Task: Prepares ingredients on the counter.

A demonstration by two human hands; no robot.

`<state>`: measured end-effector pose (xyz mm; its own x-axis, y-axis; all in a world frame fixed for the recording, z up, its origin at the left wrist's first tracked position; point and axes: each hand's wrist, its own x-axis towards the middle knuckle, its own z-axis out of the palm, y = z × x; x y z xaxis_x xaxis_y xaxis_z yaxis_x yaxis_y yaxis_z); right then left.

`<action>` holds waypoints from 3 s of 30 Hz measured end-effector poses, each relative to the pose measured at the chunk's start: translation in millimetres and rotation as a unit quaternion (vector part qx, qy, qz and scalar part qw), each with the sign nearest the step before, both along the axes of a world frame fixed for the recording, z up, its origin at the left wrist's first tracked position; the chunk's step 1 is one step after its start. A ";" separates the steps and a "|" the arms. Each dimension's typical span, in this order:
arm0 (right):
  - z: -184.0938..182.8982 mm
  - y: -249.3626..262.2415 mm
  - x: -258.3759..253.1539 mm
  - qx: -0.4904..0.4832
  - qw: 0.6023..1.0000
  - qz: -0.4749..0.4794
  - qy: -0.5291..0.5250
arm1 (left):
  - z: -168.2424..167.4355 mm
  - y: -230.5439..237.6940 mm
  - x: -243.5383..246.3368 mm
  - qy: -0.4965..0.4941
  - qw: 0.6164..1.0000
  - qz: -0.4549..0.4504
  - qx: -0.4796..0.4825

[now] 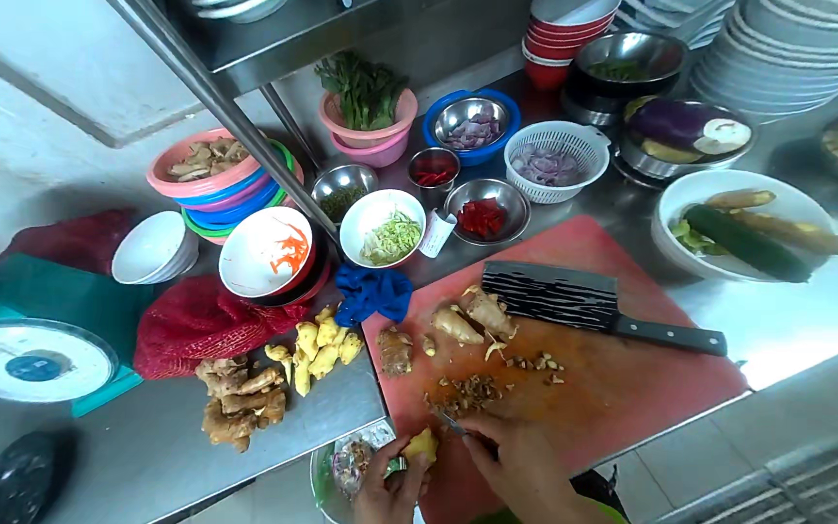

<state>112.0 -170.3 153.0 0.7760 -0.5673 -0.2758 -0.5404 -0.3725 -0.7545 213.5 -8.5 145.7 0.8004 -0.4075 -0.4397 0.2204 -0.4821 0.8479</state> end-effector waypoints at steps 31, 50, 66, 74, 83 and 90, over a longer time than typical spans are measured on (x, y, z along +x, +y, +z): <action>4.3 1.4 7.8 0.018 1.000 0.003 0.013 | -35.5 30.4 8.0 -0.072 0.962 -0.063 -0.256; -33.6 34.8 -14.2 -0.226 0.946 0.156 -0.174 | 6.5 3.9 39.4 -0.095 0.977 0.092 -0.169; -26.9 -25.4 -7.9 -0.271 0.955 0.000 -0.118 | -6.8 9.3 13.1 -0.069 0.981 0.053 -0.172; -0.5 -27.3 -24.7 -0.080 0.992 -0.069 -0.070 | -36.9 -28.6 2.0 -0.296 0.951 -0.035 -0.077; 24.3 -45.8 -45.1 0.172 0.980 -0.104 0.002 | -51.0 -19.1 -20.8 -0.280 0.956 0.007 -0.083; 23.0 -58.7 -40.4 0.121 0.991 -0.024 0.048 | -51.9 -20.1 -26.4 -0.326 0.942 0.026 -0.069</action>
